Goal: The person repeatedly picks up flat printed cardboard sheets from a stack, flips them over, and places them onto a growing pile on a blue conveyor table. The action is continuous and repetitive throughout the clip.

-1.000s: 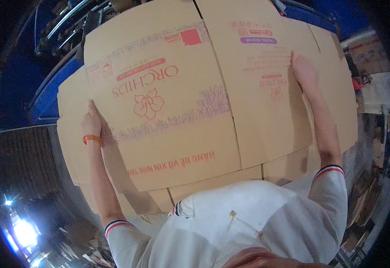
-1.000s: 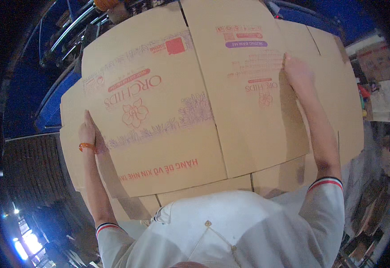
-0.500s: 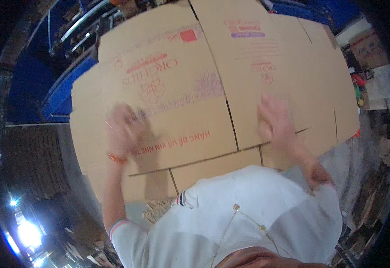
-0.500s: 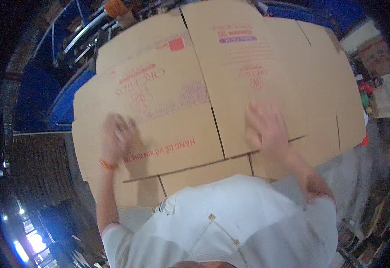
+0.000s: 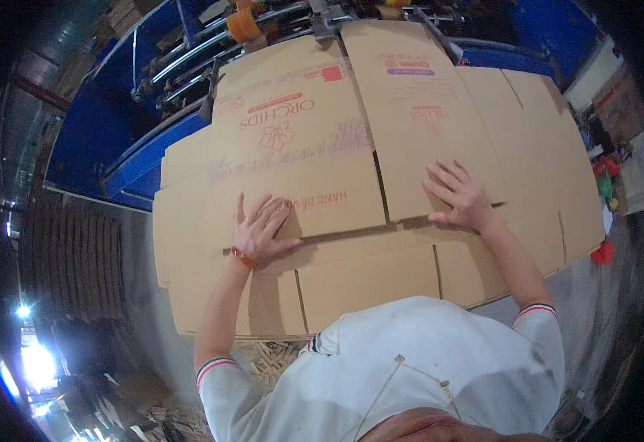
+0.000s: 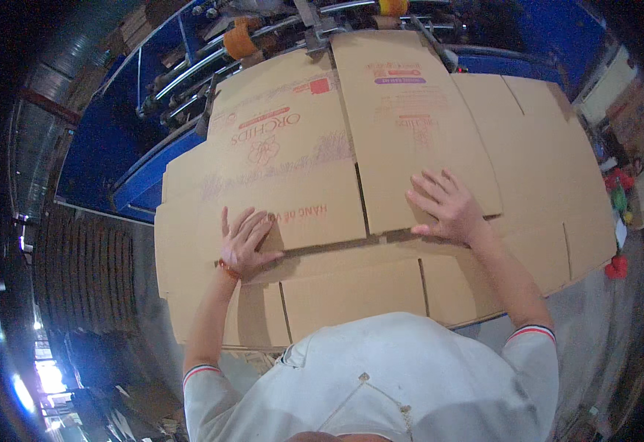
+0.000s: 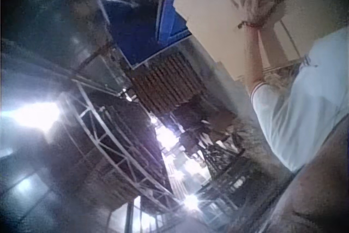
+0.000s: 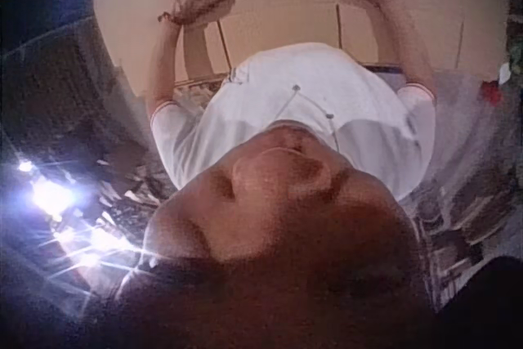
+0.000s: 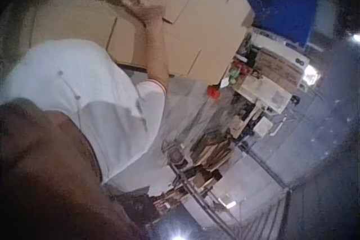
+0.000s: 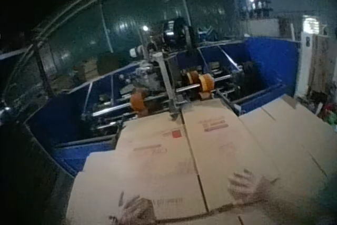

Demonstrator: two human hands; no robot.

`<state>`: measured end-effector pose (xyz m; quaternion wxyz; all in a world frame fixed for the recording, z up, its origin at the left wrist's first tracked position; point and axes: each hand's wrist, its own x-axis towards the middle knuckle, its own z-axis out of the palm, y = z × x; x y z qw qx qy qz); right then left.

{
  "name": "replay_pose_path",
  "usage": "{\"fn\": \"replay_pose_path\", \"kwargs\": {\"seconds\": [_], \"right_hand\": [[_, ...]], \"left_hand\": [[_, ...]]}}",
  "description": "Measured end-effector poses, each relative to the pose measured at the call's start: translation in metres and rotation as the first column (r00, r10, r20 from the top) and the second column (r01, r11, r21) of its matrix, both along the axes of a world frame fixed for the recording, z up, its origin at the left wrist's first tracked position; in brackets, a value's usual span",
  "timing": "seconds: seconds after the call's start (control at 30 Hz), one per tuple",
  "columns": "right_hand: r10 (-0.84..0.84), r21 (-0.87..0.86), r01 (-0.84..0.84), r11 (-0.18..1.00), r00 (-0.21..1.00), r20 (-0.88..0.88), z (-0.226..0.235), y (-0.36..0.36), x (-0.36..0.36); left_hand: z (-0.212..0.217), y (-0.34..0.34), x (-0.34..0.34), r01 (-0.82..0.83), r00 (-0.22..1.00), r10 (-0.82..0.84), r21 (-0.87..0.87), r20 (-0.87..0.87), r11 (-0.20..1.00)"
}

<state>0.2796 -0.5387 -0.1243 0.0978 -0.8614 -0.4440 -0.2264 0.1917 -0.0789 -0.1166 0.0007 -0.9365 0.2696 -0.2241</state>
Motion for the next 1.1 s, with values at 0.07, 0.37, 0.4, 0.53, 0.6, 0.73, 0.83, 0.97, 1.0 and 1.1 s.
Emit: {"fn": "replay_pose_path", "kwargs": {"seconds": [0.07,0.37,0.4,0.53,0.6,0.73,0.83,0.97,1.0,1.1], "right_hand": [[0.008,0.005,-0.008,1.000,0.999,0.040,-0.001,0.002,0.024],[-0.179,0.038,0.176,0.984,0.978,0.107,-0.003,0.034,0.129],[-0.273,0.059,0.268,0.962,0.958,0.091,0.001,0.039,0.131],[-0.314,0.007,0.315,0.949,0.949,-0.031,0.009,0.036,0.091],[-0.343,-0.129,0.326,0.937,0.926,-0.155,0.005,0.010,0.044],[-0.360,-0.102,0.347,0.932,0.859,-0.364,0.004,-0.028,-0.015],[-0.393,-0.058,0.398,0.915,0.853,-0.344,-0.012,-0.033,-0.024],[-0.416,0.000,0.436,0.900,0.858,-0.302,-0.013,-0.024,-0.027],[-0.422,0.004,0.443,0.897,0.857,-0.296,-0.013,-0.024,-0.026],[-0.464,-0.009,0.483,0.875,0.835,-0.297,-0.013,-0.024,-0.028]], "left_hand": [[-0.003,0.001,0.021,-0.011,1.000,0.011,-0.014,-0.020,1.000],[0.010,0.015,0.119,-0.330,0.943,0.332,-0.047,0.030,0.943],[0.010,0.018,0.122,-0.346,0.930,0.354,-0.091,0.099,0.934],[0.023,0.048,0.082,-0.436,0.845,0.475,-0.199,0.244,0.878],[0.025,0.091,0.040,-0.511,0.782,0.559,-0.231,0.276,0.828],[-0.007,0.217,-0.062,-0.983,-0.132,0.990,-0.119,-0.054,-0.138],[-0.010,0.251,-0.103,-0.982,-0.186,0.929,0.023,-0.319,-0.189],[-0.018,0.260,-0.096,-0.993,-0.072,0.927,-0.058,-0.368,-0.101],[-0.016,0.259,-0.096,-0.990,-0.100,0.917,-0.051,-0.386,-0.129],[0.009,0.270,-0.091,-0.984,-0.133,0.891,-0.046,-0.435,-0.169]]}}
